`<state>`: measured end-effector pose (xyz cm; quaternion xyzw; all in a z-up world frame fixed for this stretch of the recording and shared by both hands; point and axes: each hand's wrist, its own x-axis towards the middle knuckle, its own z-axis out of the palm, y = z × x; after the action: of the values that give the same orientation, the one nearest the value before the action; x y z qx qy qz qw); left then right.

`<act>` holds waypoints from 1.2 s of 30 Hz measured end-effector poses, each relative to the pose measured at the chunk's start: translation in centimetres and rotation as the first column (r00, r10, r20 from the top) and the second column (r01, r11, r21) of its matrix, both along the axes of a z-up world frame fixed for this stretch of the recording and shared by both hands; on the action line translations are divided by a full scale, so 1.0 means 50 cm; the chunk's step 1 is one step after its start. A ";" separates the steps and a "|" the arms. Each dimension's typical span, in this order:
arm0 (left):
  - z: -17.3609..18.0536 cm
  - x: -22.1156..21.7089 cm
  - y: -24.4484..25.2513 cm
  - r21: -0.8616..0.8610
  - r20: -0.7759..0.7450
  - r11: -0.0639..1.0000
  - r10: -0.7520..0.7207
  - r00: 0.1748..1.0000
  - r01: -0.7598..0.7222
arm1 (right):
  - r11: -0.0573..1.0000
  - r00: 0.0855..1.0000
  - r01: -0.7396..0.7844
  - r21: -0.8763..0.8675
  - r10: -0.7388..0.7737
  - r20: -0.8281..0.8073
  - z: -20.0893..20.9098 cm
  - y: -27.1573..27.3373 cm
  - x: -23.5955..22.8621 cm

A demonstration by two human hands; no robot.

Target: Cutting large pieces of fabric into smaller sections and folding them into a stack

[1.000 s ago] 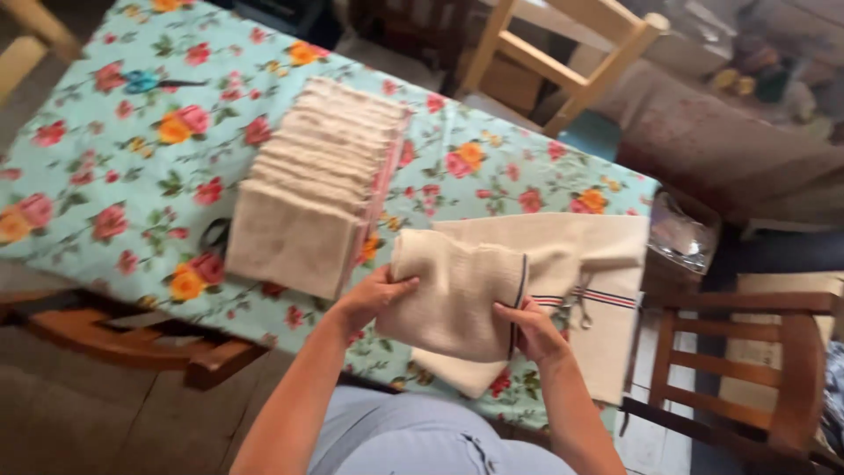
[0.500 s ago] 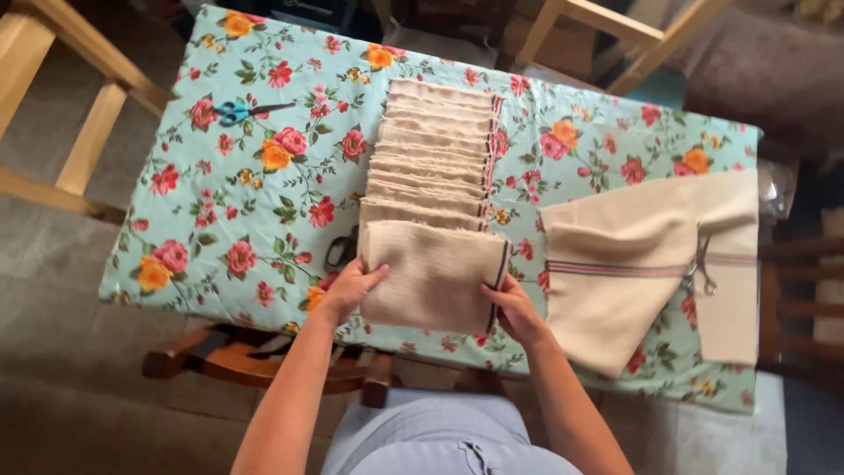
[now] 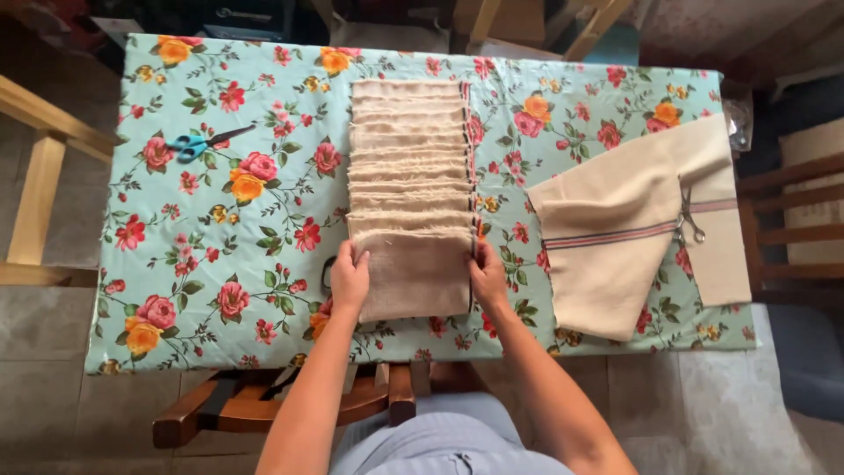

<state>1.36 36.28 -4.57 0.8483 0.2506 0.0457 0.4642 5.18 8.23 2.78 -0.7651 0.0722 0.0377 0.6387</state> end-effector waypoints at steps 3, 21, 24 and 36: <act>0.123 -0.001 -0.033 0.490 0.277 0.872 -0.143 0.950 -0.011 | 0.951 0.989 0.062 -0.303 -0.017 0.148 0.011 0.001 0.007; 0.078 -0.030 -0.151 0.883 0.132 0.339 -0.843 0.521 0.326 | 0.428 0.633 0.235 -0.873 0.614 0.471 0.008 0.073 0.133; 0.068 -0.032 -0.142 0.811 -0.013 0.270 -0.879 0.477 0.519 | 0.364 0.683 0.235 -0.901 0.598 0.420 0.016 0.064 0.132; 0.068 -0.055 -0.139 0.865 0.060 0.315 -0.838 0.542 0.391 | 0.528 0.743 0.124 -0.840 0.512 0.432 -0.070 0.102 0.145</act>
<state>-1.38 29.32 -1.18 0.9374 -0.2887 0.1784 0.0780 12.43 13.32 -0.72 -0.9389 -0.2319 -0.1854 0.1744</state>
